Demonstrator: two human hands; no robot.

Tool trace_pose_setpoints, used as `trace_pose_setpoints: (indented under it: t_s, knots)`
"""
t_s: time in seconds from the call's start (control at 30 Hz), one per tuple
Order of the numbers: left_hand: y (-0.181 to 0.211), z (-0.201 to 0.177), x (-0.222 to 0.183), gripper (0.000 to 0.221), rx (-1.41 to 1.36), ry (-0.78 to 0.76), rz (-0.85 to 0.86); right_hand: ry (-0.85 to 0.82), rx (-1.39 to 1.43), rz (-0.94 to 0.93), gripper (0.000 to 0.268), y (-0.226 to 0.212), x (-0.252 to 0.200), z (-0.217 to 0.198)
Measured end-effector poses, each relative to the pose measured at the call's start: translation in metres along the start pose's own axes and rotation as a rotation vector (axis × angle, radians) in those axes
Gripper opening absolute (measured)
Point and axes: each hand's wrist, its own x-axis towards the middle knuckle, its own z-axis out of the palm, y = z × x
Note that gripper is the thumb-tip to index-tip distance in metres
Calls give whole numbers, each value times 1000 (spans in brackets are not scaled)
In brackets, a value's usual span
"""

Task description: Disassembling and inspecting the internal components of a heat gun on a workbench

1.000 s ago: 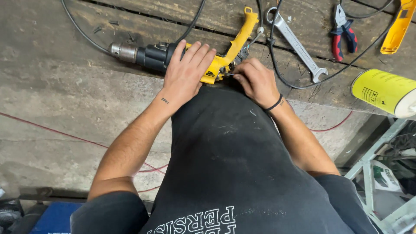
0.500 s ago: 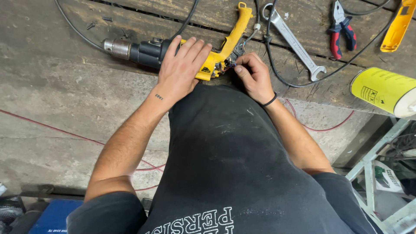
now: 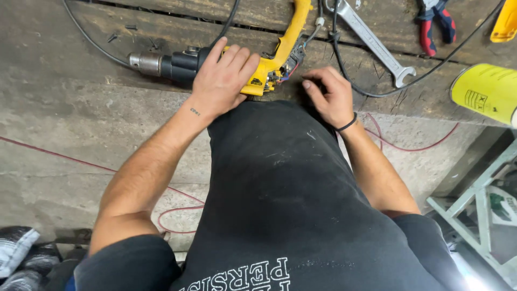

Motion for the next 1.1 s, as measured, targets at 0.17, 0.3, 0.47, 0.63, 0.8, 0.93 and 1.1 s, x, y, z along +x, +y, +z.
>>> trace_pose_setpoints:
  t_s: [0.17, 0.3, 0.47, 0.63, 0.8, 0.93, 1.1]
  knots:
    - [-17, -17, 12, 100, -341, -129, -18, 70, 10, 72, 9, -1, -20, -4]
    - [-33, -62, 30, 89, -636, -362, -126, 142, 76, 122, 10, -14, -26, -3]
    - [-46, -61, 47, 89, -980, -563, -95, 191, 104, 33, 10, -56, -21, -14]
    - [-46, -17, 43, 84, -1220, -616, -67, 198, -64, -182, 5, -67, -19, -19]
    - [-49, -7, 41, 77, -1322, -502, -171, 310, -40, -211, 8, -60, -13, -9]
    - [-57, -13, 40, 82, -1209, -563, -76, 208, -105, -229, 6, -66, -4, -14]
    - [-51, -13, 31, 87, -1055, -412, 70, 211, -157, -258, 17, -63, 11, -17]
